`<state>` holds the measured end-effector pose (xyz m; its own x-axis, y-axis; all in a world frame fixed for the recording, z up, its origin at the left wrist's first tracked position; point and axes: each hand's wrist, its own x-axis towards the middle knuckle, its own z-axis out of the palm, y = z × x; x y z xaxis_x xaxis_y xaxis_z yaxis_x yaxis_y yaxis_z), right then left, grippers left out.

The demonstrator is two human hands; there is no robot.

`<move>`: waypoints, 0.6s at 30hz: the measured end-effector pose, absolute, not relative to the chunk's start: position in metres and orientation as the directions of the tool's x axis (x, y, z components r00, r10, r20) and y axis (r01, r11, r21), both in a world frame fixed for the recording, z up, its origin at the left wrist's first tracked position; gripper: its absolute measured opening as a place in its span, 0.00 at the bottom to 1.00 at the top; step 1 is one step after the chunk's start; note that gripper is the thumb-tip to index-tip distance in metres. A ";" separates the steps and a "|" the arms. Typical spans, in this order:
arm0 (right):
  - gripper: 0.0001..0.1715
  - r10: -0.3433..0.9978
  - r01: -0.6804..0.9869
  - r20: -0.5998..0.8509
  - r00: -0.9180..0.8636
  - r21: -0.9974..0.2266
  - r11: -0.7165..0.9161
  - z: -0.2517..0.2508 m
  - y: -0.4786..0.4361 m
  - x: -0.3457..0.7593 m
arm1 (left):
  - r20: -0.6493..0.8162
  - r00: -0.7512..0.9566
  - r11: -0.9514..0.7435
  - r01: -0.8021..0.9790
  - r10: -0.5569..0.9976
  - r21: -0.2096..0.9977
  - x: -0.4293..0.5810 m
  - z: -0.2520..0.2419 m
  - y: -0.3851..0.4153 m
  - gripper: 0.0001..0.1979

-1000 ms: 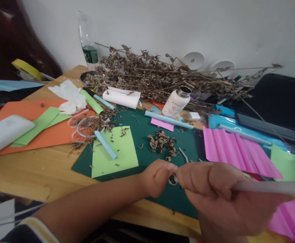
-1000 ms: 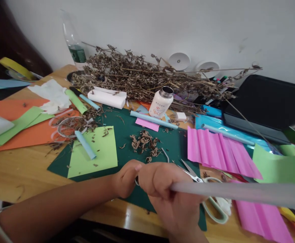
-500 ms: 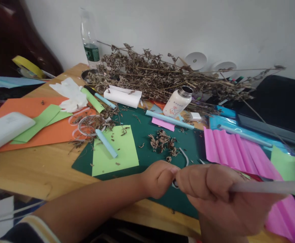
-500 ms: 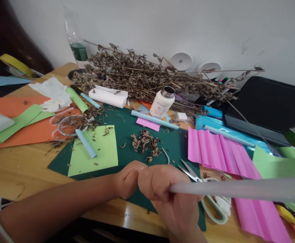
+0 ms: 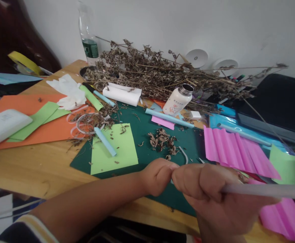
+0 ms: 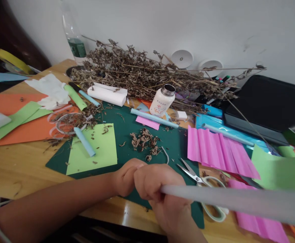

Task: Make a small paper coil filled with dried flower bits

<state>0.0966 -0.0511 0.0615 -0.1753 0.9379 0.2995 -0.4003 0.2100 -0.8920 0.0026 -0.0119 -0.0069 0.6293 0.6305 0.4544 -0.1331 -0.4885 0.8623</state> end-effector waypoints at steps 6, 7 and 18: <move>0.28 0.924 -0.452 0.325 -0.200 -0.868 0.207 0.059 -0.049 0.097 | 0.439 0.609 -0.425 -0.178 0.660 0.887 0.006 -0.008 -0.012 0.14; 0.28 0.924 -0.470 0.333 -0.186 -0.856 0.215 0.062 -0.050 0.099 | 0.432 0.621 -0.398 -0.204 0.654 0.895 0.006 -0.009 -0.012 0.15; 0.29 0.932 -0.515 0.344 -0.114 -0.823 0.241 0.072 -0.049 0.099 | 0.406 0.640 -0.370 -0.199 0.652 0.908 0.004 -0.009 -0.013 0.16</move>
